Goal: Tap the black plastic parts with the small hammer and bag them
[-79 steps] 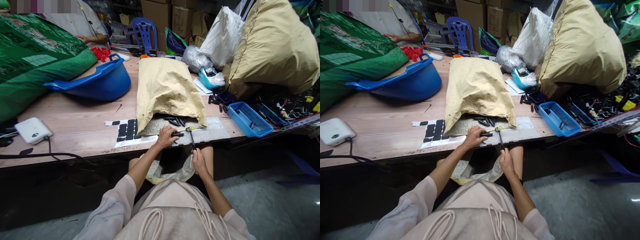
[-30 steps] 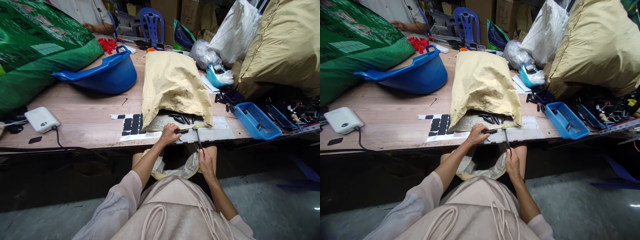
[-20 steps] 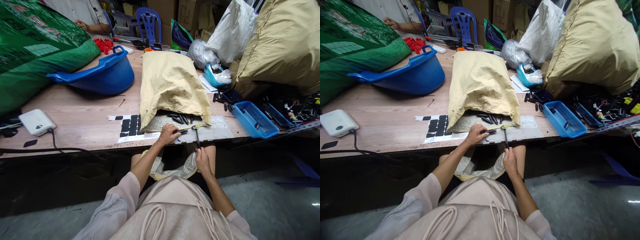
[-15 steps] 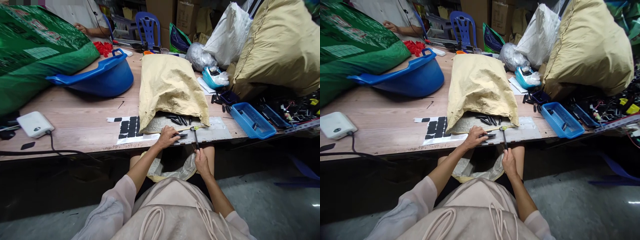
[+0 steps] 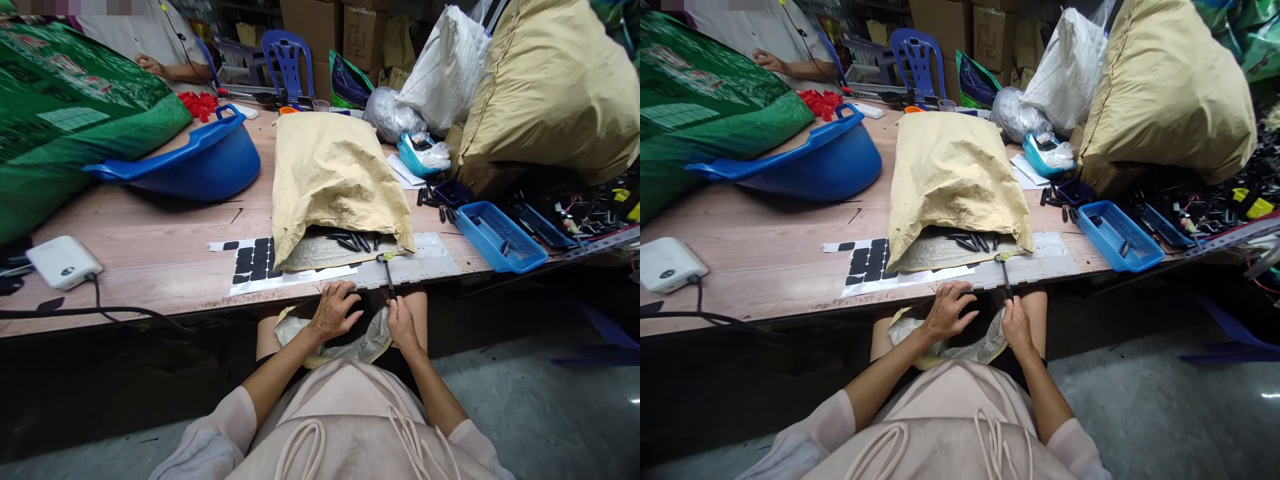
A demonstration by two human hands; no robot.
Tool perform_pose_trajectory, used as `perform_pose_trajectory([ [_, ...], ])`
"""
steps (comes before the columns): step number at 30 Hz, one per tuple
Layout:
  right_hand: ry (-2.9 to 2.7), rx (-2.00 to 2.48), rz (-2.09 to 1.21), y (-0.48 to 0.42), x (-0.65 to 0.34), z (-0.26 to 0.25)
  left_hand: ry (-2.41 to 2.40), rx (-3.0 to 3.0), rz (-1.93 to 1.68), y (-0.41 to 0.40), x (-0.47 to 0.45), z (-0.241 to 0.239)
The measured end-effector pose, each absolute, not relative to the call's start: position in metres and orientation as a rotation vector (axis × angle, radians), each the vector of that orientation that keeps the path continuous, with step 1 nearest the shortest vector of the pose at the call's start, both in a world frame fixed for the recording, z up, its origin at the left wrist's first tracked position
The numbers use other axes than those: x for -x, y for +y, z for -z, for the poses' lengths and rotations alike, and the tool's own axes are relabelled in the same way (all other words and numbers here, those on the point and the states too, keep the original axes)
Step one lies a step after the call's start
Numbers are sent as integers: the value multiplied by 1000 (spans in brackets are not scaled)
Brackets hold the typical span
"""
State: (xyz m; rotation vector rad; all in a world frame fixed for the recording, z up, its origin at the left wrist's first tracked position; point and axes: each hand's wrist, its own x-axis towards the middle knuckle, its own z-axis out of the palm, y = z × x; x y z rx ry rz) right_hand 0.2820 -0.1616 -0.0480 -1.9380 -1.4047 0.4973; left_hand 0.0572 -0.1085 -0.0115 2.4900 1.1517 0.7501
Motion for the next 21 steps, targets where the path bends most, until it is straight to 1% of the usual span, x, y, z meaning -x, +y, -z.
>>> perform_pose_trajectory([
  [6, -1387, 1955, -524, -161, -283, 50, 1487, -2334, -891, -27, -57, -21],
  [11, -1396, 1965, -514, -162, -283, 50, 1518, -2341, -716, 34, -53, -23],
  [15, -1406, 1955, -523, -162, -282, 50, 1497, -2352, -663, 46, -52, -17],
  [21, -1381, 1958, -564, -162, -282, 48, 1436, -2323, -586, 24, -52, -21],
])
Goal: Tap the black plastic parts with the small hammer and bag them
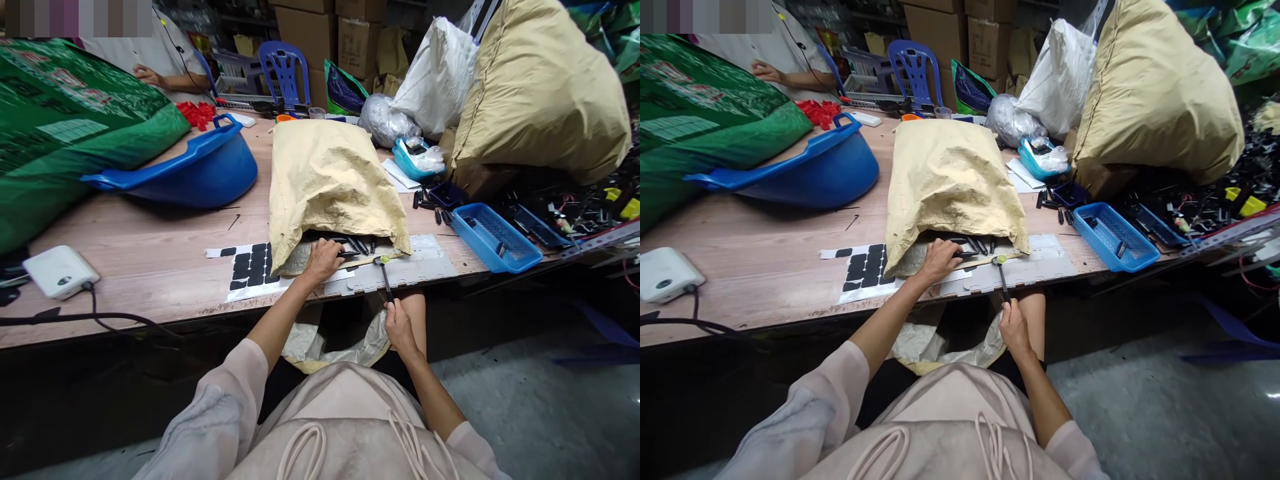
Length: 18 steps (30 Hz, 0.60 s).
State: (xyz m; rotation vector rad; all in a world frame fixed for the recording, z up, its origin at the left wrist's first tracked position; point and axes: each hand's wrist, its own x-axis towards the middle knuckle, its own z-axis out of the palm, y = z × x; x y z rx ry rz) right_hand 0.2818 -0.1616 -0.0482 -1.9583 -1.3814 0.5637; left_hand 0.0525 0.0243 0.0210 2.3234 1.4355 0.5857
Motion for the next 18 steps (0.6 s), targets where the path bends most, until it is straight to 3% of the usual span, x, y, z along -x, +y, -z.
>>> perform_pose_trajectory([
  [18, -1403, 1749, -705, -165, -272, 5, 1341, -2088, -664, -8, -56, -3],
])
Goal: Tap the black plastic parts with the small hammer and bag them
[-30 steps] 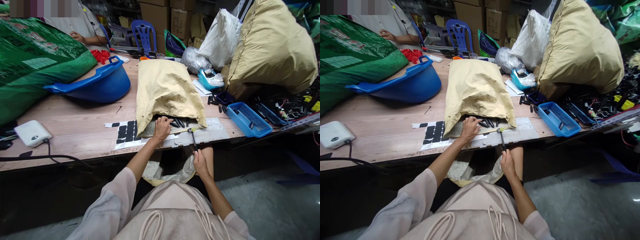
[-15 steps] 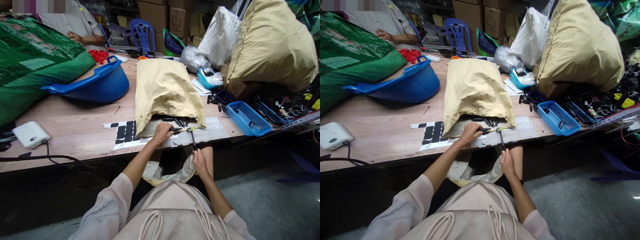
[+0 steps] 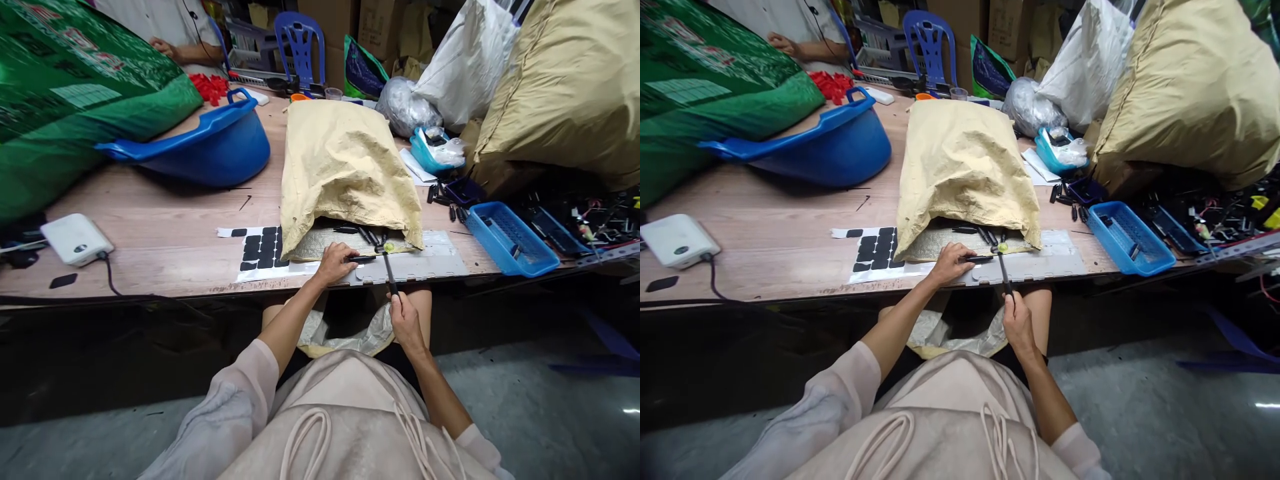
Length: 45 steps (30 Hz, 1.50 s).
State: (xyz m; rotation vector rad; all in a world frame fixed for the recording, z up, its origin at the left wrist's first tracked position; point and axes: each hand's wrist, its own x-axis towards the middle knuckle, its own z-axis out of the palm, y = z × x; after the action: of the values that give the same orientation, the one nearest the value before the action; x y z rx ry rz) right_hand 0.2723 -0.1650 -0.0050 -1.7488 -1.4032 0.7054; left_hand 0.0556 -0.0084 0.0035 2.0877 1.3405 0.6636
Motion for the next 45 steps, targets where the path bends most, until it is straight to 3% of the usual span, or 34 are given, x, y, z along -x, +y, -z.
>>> perform_pose_trajectory([
  [13, -1614, 1780, -598, -171, -261, 4, 1336, -2050, -700, -10, -57, -8],
  [23, -1587, 1663, -423, -164, -251, -33, 1397, -1982, -667, -9, -61, -10],
  [35, -1678, 1871, -482, -175, -254, -1, 1391, -1939, -701, -5, -59, -6],
  [45, -1604, 1747, -464, -167, -253, -27, 1432, -1907, -712, -7, -62, -8],
])
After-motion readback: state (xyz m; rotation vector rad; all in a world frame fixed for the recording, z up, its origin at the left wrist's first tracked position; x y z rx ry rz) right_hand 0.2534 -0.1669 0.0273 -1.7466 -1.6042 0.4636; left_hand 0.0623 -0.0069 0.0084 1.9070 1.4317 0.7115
